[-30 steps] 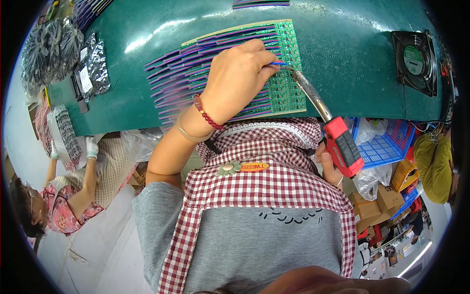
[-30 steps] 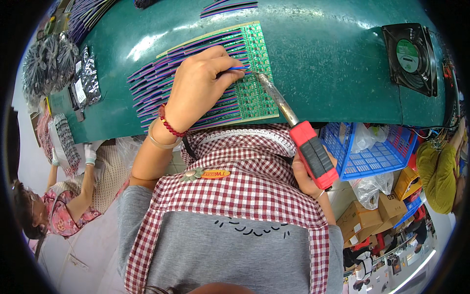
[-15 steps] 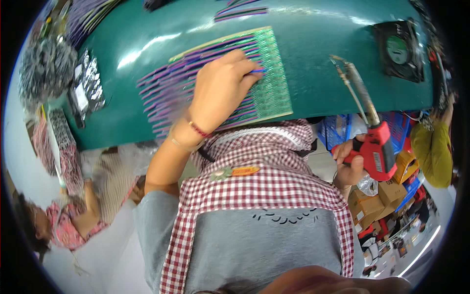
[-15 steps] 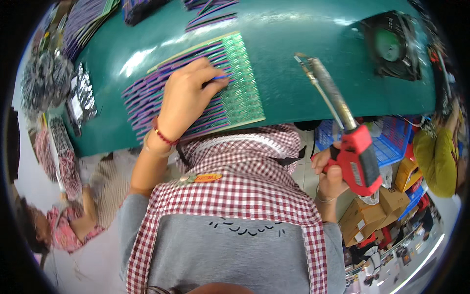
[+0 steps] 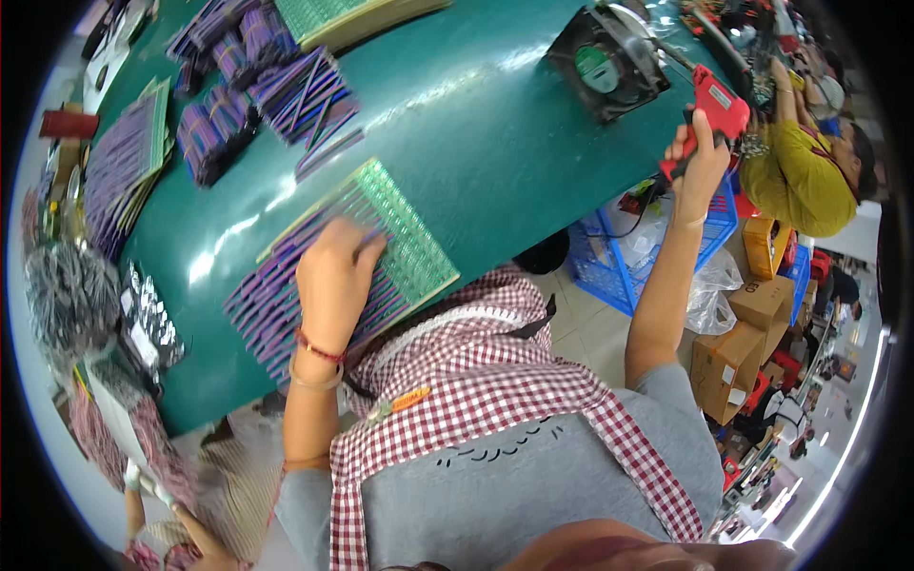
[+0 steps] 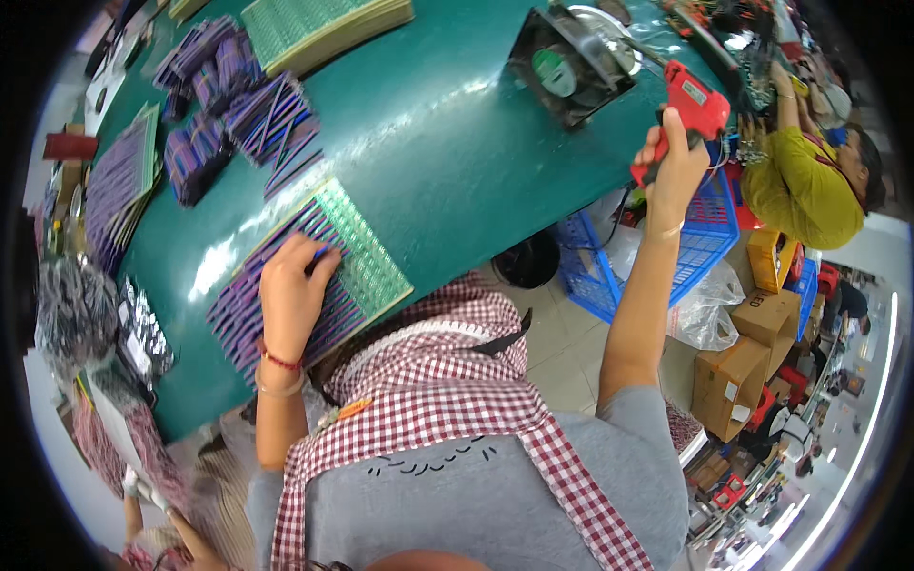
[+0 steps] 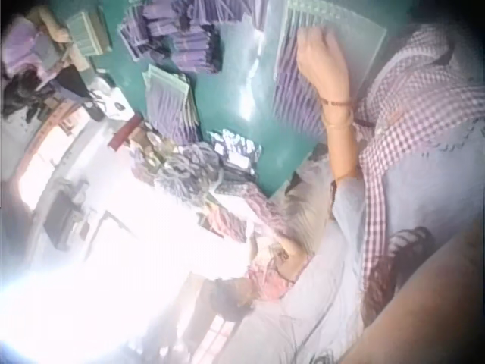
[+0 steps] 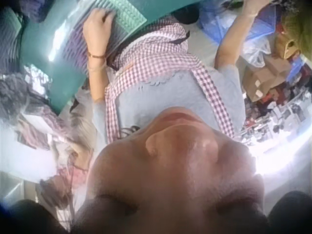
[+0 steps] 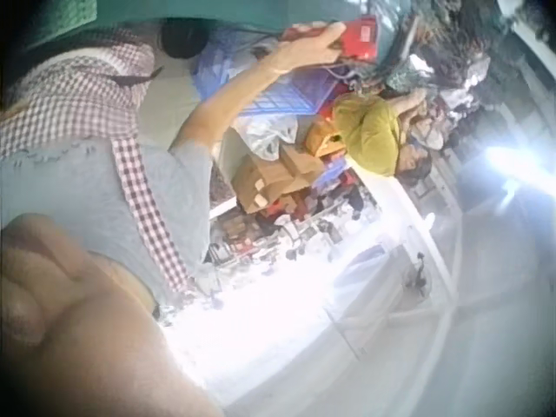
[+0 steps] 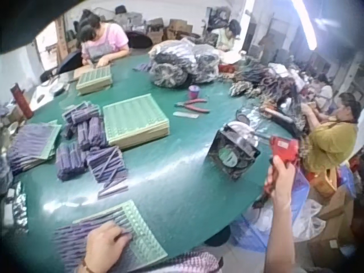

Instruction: The person solders wires onto a green printed circuit board using a soldering iron.

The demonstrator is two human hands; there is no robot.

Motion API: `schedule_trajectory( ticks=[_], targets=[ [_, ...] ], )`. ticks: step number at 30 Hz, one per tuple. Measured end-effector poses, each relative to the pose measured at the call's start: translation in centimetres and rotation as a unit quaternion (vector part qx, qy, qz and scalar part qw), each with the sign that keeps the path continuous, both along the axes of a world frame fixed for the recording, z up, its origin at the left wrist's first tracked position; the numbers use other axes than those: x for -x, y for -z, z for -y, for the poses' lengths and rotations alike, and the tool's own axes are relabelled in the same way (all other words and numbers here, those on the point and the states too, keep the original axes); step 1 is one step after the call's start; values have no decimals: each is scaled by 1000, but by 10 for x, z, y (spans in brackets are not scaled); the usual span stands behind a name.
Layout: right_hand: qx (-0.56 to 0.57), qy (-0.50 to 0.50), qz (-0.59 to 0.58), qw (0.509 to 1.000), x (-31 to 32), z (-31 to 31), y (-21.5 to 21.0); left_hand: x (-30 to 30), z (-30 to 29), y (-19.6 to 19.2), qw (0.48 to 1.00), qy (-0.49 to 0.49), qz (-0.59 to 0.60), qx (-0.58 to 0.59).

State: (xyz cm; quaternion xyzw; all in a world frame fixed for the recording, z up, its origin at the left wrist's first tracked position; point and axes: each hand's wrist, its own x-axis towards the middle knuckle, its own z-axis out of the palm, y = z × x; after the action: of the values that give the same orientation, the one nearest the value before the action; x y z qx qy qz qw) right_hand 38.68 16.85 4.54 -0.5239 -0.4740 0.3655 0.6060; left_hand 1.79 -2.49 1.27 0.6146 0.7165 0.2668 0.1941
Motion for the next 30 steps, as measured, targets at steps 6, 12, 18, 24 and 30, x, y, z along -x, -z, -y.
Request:
schedule_trajectory(
  ticks=[6,12,18,24,30],
  targets=[
    [-55,21,-76,995,-2,6,-2,1,-10,5,999,14,29,-39],
    [-103,-25,-47,993,4,57,-9,5,-3,0,999,-33,21,-24],
    [-114,-52,-33,992,1,96,-9,15,4,-9,995,-79,19,-66],
    [-45,-127,-122,983,31,134,1,-3,13,-17,990,-89,89,-63],
    [151,-302,-98,936,49,182,37,-15,11,9,991,-54,87,-88]
  ],
)
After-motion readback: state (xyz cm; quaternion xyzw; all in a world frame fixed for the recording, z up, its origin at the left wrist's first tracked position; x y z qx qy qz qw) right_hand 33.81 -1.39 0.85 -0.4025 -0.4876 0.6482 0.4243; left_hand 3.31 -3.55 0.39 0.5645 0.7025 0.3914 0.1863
